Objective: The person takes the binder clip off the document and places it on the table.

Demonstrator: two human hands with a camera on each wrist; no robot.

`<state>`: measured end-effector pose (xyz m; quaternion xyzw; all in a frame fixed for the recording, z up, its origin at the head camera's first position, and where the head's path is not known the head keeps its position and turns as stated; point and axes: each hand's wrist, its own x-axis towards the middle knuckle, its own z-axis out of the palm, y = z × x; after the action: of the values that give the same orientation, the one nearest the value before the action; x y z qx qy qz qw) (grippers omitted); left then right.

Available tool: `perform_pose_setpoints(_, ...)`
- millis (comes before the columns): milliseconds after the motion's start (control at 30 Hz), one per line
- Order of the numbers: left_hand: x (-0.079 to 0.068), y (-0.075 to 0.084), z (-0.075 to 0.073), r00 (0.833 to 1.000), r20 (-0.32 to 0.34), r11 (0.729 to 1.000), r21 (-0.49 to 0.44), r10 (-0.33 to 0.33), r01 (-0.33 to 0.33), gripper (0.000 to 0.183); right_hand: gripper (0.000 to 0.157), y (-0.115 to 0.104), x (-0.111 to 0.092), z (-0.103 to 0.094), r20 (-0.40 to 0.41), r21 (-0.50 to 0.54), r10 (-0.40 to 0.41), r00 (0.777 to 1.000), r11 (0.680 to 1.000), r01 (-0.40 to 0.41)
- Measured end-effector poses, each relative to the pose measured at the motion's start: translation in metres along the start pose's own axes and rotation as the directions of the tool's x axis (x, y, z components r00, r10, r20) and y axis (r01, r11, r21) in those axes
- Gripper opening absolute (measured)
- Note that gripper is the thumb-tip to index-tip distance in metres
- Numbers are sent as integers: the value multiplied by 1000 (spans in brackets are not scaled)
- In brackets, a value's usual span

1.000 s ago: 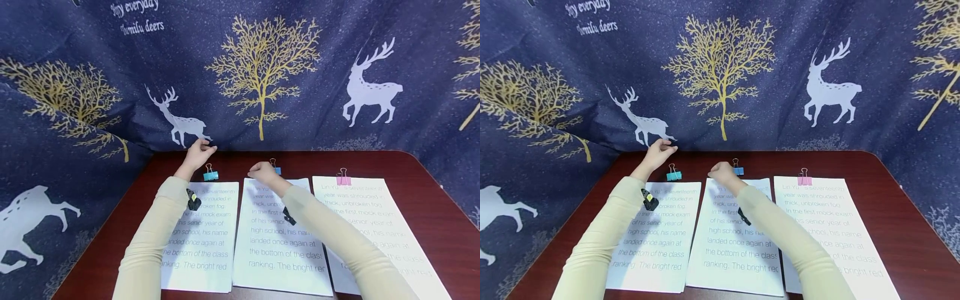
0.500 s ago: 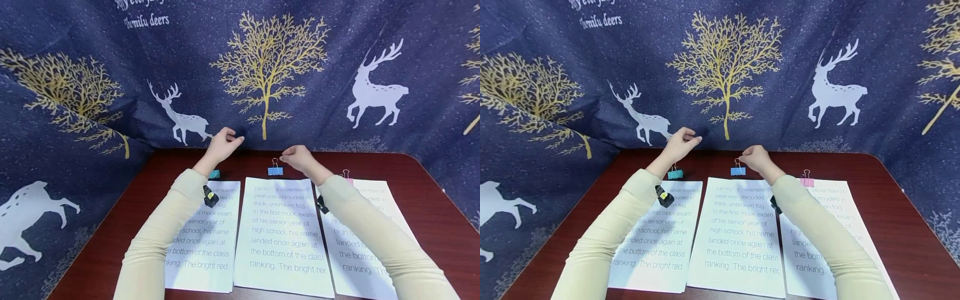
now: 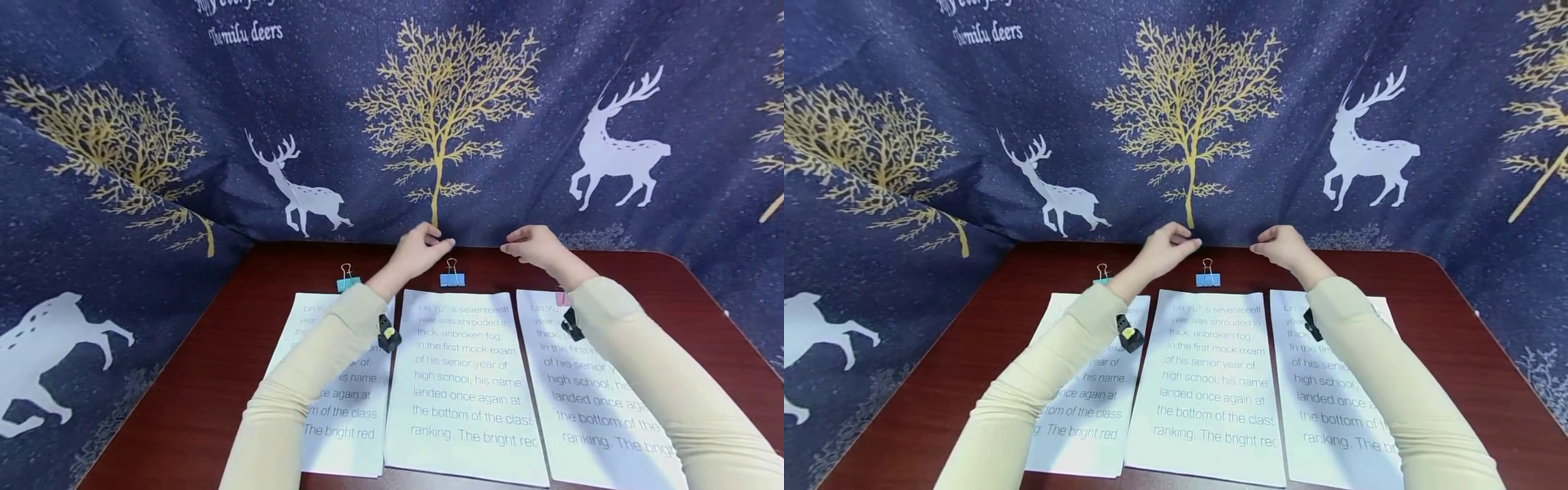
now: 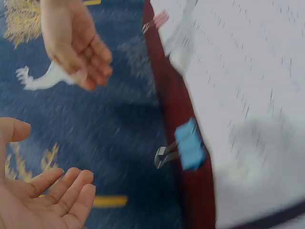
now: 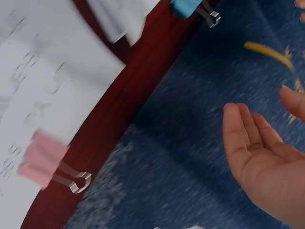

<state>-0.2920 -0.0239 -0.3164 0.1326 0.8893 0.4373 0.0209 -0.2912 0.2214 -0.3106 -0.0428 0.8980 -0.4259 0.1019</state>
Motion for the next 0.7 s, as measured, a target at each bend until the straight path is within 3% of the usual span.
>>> perform_pose_setpoints(133, -4, 0, 26, 998, 65, 999, -41, -23, 26, 46, 52, 18, 0, -11, -19, -84, 22, 1000, 996, -24)
perform_pose_setpoints(300, -8, 6, 48, 991, 134, 994, -103, -23, 37, 44, 54, 39, -2, -28, -43, -145, 43, 998, 988, -49)
perform_pose_setpoints(500, -10, 13, 65, 984, 178, 989, -145, -16, 43, 41, 59, 61, -4, -44, -3, -115, 95, 996, 989, -94)
perform_pose_setpoints(700, -8, 10, 84, 975, 219, 968, -236, -26, 79, 40, 63, 78, -2, -54, 44, -56, 100, 994, 994, -97)
